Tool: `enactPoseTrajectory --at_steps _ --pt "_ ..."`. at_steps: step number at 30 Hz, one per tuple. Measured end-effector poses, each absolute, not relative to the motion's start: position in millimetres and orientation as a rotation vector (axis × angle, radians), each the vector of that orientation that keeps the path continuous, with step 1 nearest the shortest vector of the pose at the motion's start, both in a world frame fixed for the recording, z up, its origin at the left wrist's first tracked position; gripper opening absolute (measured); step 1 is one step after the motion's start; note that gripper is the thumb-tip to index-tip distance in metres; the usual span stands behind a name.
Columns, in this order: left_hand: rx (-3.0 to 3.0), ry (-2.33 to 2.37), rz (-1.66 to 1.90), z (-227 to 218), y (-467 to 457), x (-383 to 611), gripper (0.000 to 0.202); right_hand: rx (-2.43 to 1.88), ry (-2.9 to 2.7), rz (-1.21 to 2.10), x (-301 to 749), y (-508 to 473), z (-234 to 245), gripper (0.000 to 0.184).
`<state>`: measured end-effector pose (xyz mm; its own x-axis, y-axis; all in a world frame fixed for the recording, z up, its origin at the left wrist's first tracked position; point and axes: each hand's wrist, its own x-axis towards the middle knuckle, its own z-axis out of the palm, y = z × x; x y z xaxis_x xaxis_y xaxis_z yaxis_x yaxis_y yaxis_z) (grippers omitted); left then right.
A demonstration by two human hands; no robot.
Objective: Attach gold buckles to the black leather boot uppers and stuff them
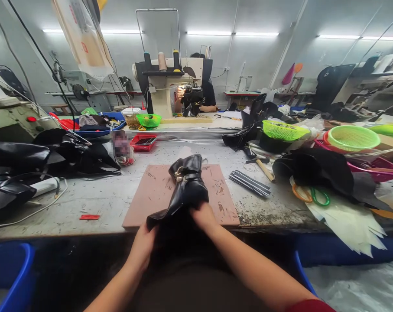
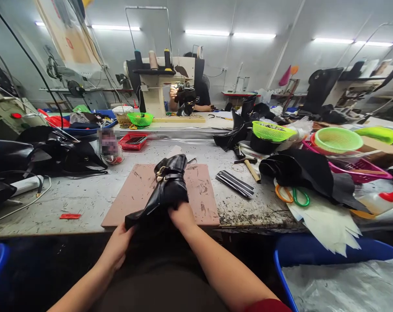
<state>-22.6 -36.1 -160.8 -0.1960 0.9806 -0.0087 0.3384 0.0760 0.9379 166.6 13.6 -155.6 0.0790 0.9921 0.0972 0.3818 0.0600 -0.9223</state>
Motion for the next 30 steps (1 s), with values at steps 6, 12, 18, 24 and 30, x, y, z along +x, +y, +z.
enactPoseTrajectory --at_steps 6,12,18,24,30 --pt "2.523 1.599 1.161 -186.6 -60.3 -36.7 0.019 -1.601 -1.544 0.830 157.2 6.8 -153.3 0.024" --pt "3.067 1.288 0.410 -174.3 -5.3 0.4 0.069 -1.545 -1.499 0.783 182.7 38.8 -141.9 0.029" --pt "3.088 1.149 0.323 -174.6 8.8 -5.0 0.068 -1.413 -1.627 0.943 203.8 54.0 -138.9 0.027" --pt "3.088 1.025 0.146 -169.9 5.8 -6.4 0.052 -1.429 -1.675 1.020 203.5 54.2 -144.1 0.018" --pt "3.062 0.906 0.168 -170.5 9.9 -9.9 0.049 -1.424 -1.718 1.066 197.1 46.4 -137.0 0.019"
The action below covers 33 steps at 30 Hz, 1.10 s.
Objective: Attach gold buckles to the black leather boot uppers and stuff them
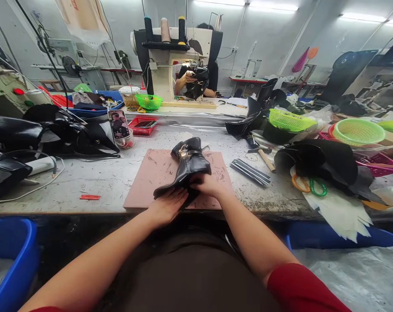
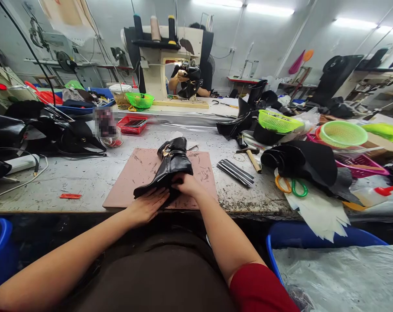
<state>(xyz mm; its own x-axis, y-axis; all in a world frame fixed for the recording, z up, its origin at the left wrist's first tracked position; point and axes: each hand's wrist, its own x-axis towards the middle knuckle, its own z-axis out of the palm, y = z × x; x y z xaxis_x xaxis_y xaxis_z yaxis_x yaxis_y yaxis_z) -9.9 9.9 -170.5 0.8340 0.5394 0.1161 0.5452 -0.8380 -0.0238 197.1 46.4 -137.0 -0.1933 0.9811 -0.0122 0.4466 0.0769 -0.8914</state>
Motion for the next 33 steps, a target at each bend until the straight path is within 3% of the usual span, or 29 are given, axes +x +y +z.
enactPoseTrajectory --at_steps 7,14,20,25,33 --pt "-2.731 -1.150 -0.467 -185.1 -1.4 -11.1 0.047 -1.447 -1.666 1.074 177.4 28.7 -143.3 0.036" --pt "-2.720 -1.092 -0.424 -189.8 -8.5 -10.8 0.047 -1.473 -1.659 1.119 176.7 27.0 -152.8 0.029" --pt "-2.823 -1.054 -0.284 -183.1 -10.9 -12.6 0.072 -1.535 -1.744 0.888 195.1 35.2 -145.8 0.022" --pt "-2.866 -1.049 -0.238 -175.7 -11.1 -13.5 0.078 -1.589 -1.751 0.785 209.9 46.8 -147.6 0.019" --pt "-2.818 -0.980 -0.156 -154.7 -10.7 19.7 0.060 -1.705 -1.898 0.527 209.9 50.0 -157.9 0.025"
